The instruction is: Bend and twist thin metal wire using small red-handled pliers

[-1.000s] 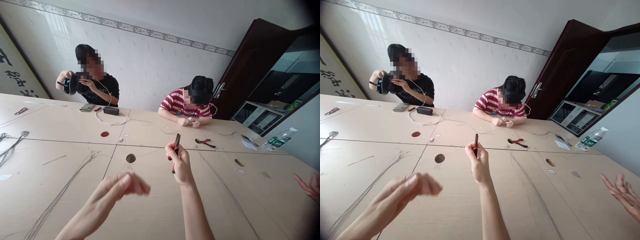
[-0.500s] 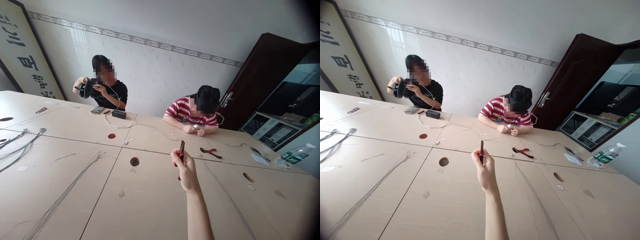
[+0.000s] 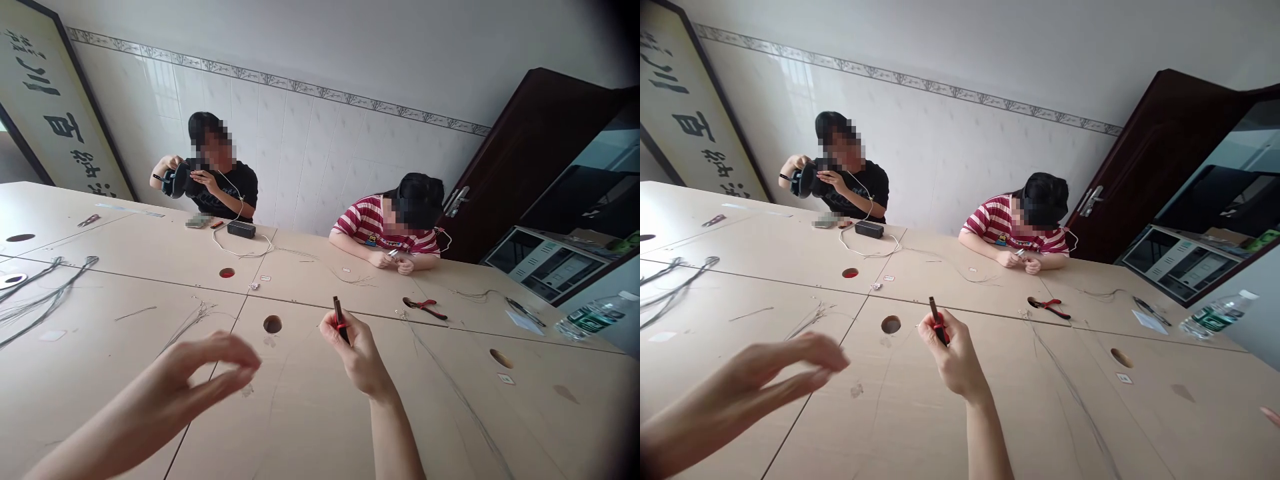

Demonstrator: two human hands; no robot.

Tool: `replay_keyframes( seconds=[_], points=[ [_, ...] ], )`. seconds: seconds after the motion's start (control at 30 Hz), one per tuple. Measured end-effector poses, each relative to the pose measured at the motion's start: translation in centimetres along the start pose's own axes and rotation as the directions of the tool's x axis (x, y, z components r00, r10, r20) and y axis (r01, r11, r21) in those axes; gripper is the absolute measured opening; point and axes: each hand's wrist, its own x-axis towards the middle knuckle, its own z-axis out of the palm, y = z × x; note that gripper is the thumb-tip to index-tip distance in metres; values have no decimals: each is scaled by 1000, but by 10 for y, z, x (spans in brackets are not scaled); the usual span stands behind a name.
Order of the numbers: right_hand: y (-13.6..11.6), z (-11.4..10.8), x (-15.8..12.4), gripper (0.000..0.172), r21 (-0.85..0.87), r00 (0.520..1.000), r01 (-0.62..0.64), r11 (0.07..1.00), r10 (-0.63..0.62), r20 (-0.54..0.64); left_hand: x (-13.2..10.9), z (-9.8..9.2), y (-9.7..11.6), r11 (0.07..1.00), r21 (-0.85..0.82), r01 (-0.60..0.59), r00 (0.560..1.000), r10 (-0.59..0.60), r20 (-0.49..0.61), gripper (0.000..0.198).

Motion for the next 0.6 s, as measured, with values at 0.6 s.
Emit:
replay_keyframes(
  seconds=[0.6],
  points=[
    [-2, 32, 3, 22, 331, 986, -117, 936, 149, -75, 73, 50, 21, 983, -171, 72, 997, -64, 52, 21]
  ],
)
